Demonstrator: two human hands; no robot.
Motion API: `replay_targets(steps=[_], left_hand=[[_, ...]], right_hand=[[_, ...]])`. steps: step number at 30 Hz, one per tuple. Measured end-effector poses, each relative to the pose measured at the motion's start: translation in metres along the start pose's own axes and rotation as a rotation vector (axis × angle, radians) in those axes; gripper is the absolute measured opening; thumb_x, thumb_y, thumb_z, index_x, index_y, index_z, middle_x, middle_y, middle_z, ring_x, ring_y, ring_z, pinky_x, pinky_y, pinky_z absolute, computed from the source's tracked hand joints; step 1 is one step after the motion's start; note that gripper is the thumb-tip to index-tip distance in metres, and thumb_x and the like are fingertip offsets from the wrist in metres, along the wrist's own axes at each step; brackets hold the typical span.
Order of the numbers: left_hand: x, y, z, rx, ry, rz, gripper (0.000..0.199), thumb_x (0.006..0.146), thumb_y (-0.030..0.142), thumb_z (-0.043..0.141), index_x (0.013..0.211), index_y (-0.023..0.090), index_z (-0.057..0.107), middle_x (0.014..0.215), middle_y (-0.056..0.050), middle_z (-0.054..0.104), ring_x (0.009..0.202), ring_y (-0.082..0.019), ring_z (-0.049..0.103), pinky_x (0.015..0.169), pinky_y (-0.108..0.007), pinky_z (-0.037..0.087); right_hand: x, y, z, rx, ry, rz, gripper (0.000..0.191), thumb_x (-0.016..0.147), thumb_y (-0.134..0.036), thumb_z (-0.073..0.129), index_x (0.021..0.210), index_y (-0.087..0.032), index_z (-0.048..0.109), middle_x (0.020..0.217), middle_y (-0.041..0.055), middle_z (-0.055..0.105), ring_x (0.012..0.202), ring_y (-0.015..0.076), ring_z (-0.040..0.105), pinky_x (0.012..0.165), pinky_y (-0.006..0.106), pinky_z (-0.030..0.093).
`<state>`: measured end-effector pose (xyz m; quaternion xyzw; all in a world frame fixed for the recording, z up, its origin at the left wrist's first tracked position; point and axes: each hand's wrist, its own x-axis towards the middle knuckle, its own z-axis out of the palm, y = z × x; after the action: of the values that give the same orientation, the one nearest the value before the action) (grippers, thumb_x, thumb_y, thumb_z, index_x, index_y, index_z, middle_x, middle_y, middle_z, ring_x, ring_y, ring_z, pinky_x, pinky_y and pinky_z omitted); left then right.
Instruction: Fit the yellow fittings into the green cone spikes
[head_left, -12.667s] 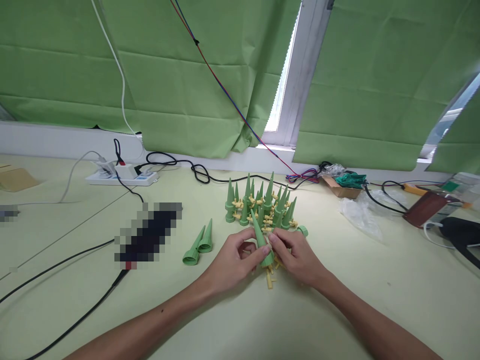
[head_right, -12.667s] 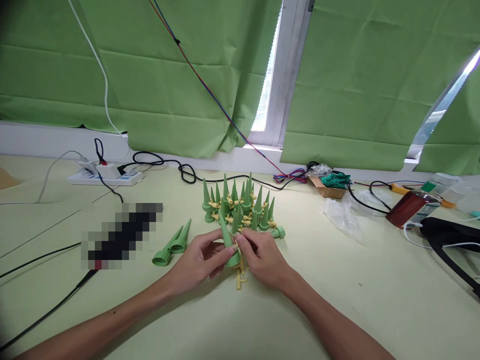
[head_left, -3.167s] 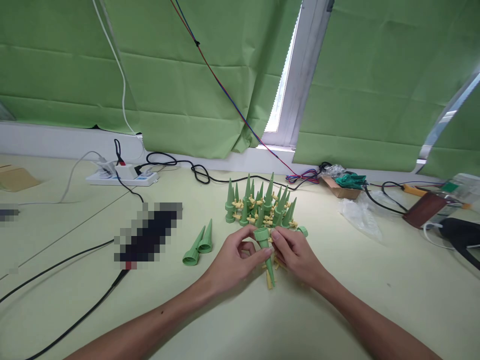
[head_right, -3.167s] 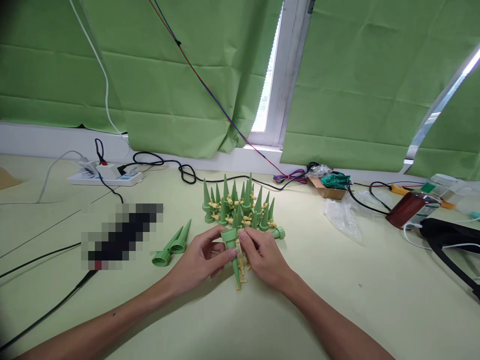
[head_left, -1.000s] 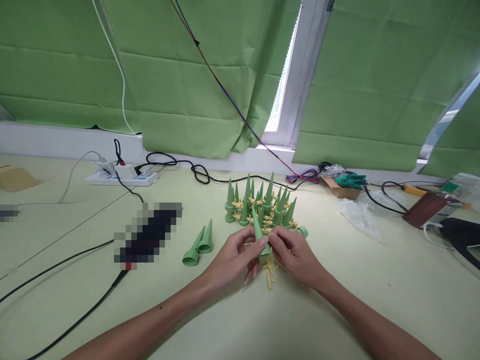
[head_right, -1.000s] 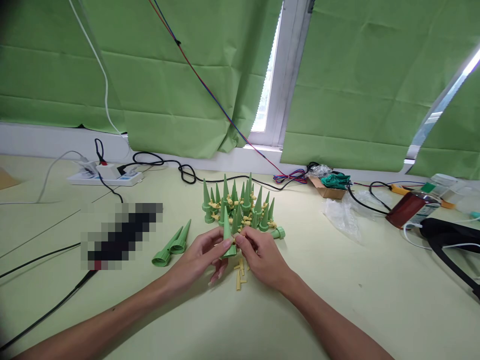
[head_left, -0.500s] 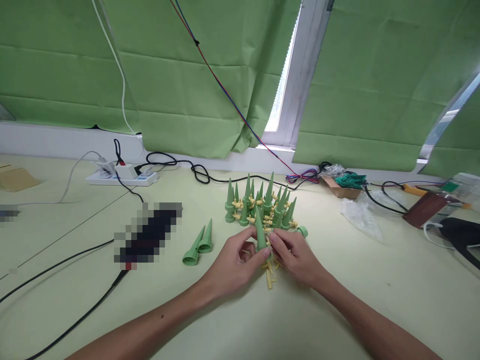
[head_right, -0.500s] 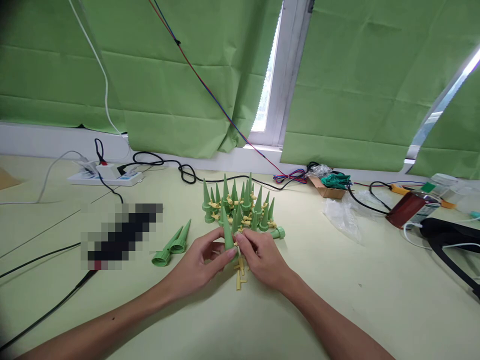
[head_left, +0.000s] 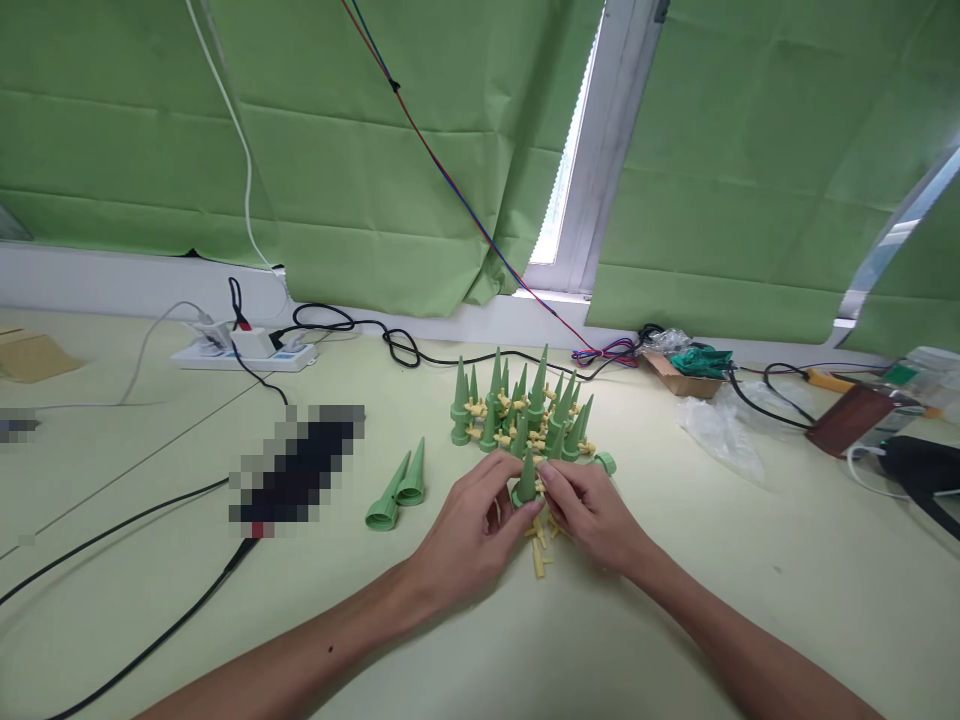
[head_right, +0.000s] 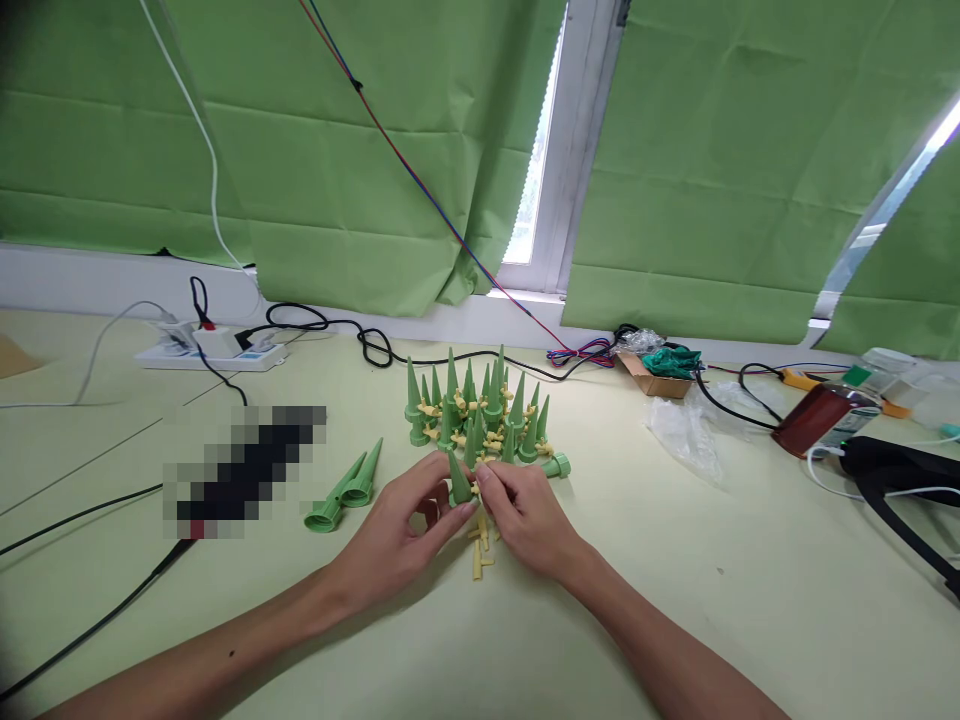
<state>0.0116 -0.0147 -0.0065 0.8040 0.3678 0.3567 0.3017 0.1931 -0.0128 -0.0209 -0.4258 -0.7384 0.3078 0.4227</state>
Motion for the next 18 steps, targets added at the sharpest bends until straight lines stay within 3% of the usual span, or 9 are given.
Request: replay_targets(steps=[8,13,18], left_hand=[[0.002,-0.003,0.002,-0.118,0.054,-0.139,0.026,0.093,0.041,0.055,0.112,0.024,0.050,0.088,0.001,0.056,0.065,-0.012,0.051,0.055,-0.022,0.042],[0.006,-0.006,0.002,-0.317,0.064,-0.248,0.029,0.092,0.046,0.054,0.111,0.024,0.049,0.109,-0.003,0.057,0.055,-0.006,0.050,0.047,-0.021,0.041],[0.011,-0.006,0.000,-0.598,-0.065,-0.366,0.035,0.094,0.054,0.048,0.092,0.019,0.048,0.081,0.000,0.058,0.040,-0.005,0.047,0.037,-0.020,0.037]], right_hand=[[-0.001,0.002,0.001,0.111,0.078,0.031,0.041,0.103,-0.040,0.038,0.067,-0.020,0.038,0.058,-0.0049,0.038,0.048,0.0089,0.032,0.047,0.024,0.027],[0.000,0.003,0.002,0.186,0.149,0.039,0.039,0.102,-0.041,0.040,0.069,-0.022,0.037,0.057,-0.0063,0.034,0.047,0.0089,0.030,0.045,0.024,0.026],[-0.001,0.004,0.002,0.232,0.152,0.042,0.036,0.101,-0.043,0.042,0.071,-0.022,0.040,0.057,-0.0067,0.034,0.045,0.0091,0.030,0.042,0.023,0.027]])
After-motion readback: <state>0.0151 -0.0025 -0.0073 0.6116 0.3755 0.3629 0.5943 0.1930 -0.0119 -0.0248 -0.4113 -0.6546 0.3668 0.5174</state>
